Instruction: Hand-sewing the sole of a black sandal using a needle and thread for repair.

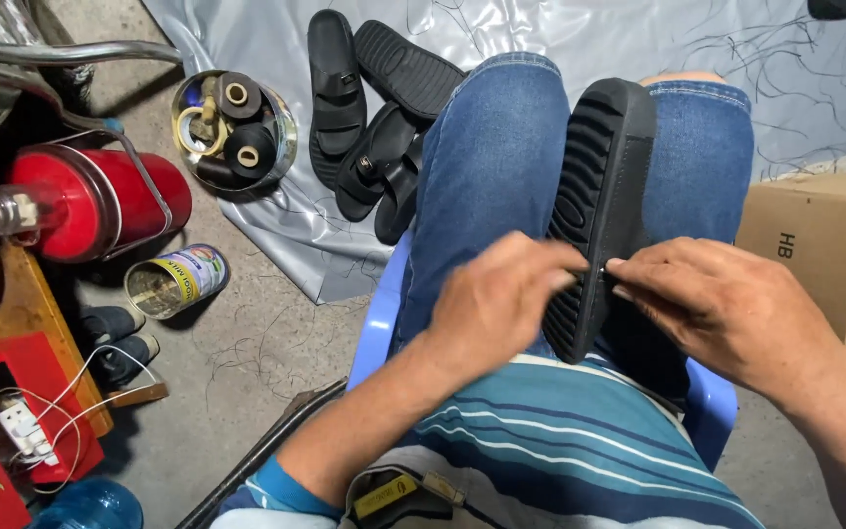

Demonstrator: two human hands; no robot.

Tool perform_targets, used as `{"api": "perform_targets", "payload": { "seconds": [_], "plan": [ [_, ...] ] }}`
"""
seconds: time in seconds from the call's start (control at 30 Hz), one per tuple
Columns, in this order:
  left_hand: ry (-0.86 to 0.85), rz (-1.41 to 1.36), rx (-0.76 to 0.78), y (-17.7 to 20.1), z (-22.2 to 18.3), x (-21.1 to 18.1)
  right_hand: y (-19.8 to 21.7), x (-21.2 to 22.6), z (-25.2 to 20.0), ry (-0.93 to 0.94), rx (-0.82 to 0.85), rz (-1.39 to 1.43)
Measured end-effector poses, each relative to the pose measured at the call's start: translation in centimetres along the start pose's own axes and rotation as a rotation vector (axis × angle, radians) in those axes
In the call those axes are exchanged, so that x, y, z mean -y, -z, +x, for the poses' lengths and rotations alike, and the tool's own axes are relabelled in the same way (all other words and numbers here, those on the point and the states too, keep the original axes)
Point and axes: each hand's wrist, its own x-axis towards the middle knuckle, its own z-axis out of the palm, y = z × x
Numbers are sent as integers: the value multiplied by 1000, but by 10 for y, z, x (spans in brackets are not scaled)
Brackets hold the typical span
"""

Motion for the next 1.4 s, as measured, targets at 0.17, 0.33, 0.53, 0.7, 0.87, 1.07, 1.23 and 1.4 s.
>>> {"api": "perform_targets", "payload": {
  "seconds": [0.17, 0.33, 0.53, 0.7, 0.87, 1.07, 1.23, 1.4],
  "plan": [
    [23, 376, 114, 6, 5, -21, -6, 1, -5, 4, -2, -87],
    [-16, 648, 208, 6, 5, -18, 4, -3, -9, -170, 443, -385],
    [-117, 531, 82, 6, 6, -16, 28, -28, -44, -298, 318, -266],
    [-278, 490, -61, -13, 9, -5, 30, -23, -37, -314, 344, -205],
    [-164, 261, -103, -17, 10, 5, 7, -3, -15, -488, 165, 210],
    [-125, -61, -126, -19, -6, 14, -9, 12, -9, -149, -79, 273],
    [-293, 399, -165, -26, -17, 19, -24, 22, -19, -169, -103, -332],
    [-355, 408, -200, -23, -16, 22, -8, 2, -20, -666, -12, 449]
  ]
}}
